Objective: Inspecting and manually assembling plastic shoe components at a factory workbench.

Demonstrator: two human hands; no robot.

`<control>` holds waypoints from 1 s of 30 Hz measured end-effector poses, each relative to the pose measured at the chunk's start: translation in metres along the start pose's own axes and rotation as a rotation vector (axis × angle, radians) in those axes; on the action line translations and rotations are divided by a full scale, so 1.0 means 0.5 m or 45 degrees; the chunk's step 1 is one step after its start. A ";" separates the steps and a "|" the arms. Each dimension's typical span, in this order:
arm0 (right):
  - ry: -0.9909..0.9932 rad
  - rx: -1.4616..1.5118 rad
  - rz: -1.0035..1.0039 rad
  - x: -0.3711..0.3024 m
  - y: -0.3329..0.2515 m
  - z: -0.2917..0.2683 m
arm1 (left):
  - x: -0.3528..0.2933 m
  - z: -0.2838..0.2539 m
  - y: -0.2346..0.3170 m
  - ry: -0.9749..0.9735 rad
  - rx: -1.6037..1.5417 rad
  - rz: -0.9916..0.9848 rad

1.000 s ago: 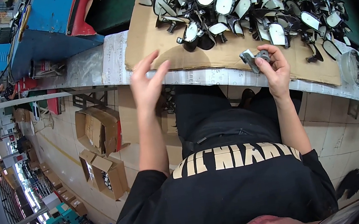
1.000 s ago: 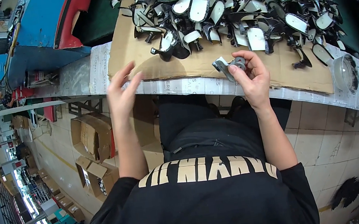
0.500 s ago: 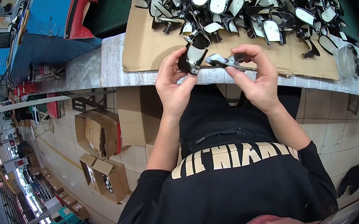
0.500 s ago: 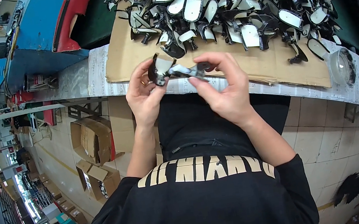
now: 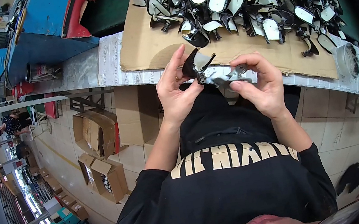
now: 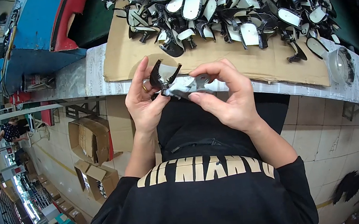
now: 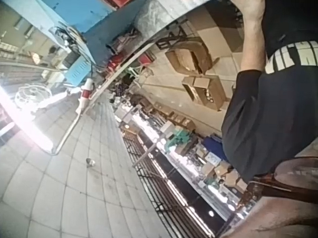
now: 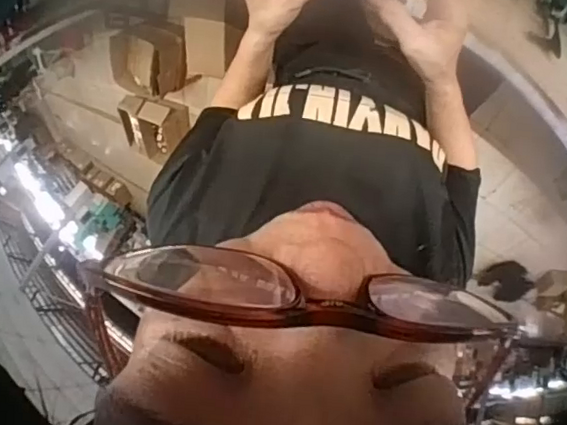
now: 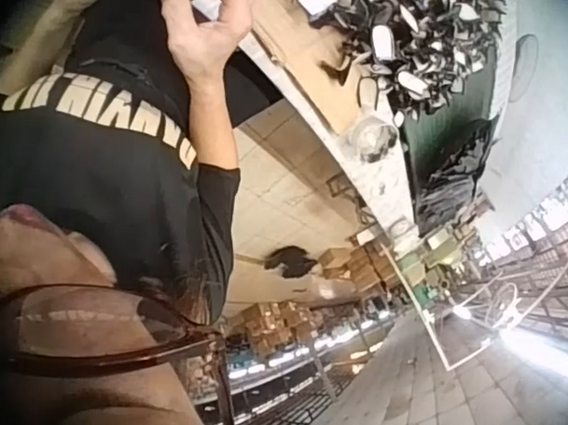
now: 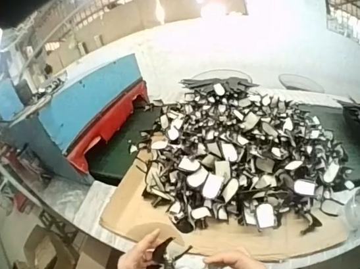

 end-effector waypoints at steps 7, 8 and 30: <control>0.029 -0.308 -0.117 0.013 0.004 0.007 | -0.017 0.018 0.021 -0.133 -0.033 -0.105; 0.028 -0.307 -0.117 0.014 0.005 0.009 | -0.017 0.019 0.020 -0.132 -0.032 -0.105; 0.134 -0.635 -0.335 0.008 0.001 0.010 | -0.023 0.016 0.005 -0.027 -0.206 -0.257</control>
Point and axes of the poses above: each hand's wrist, its own x-axis towards the middle knuckle, its own z-axis out of the palm, y = z × x, the point moved 4 cm from there along x, towards the middle knuckle, and after that the axes turned 4 degrees about -z, right-handed, at the moved point
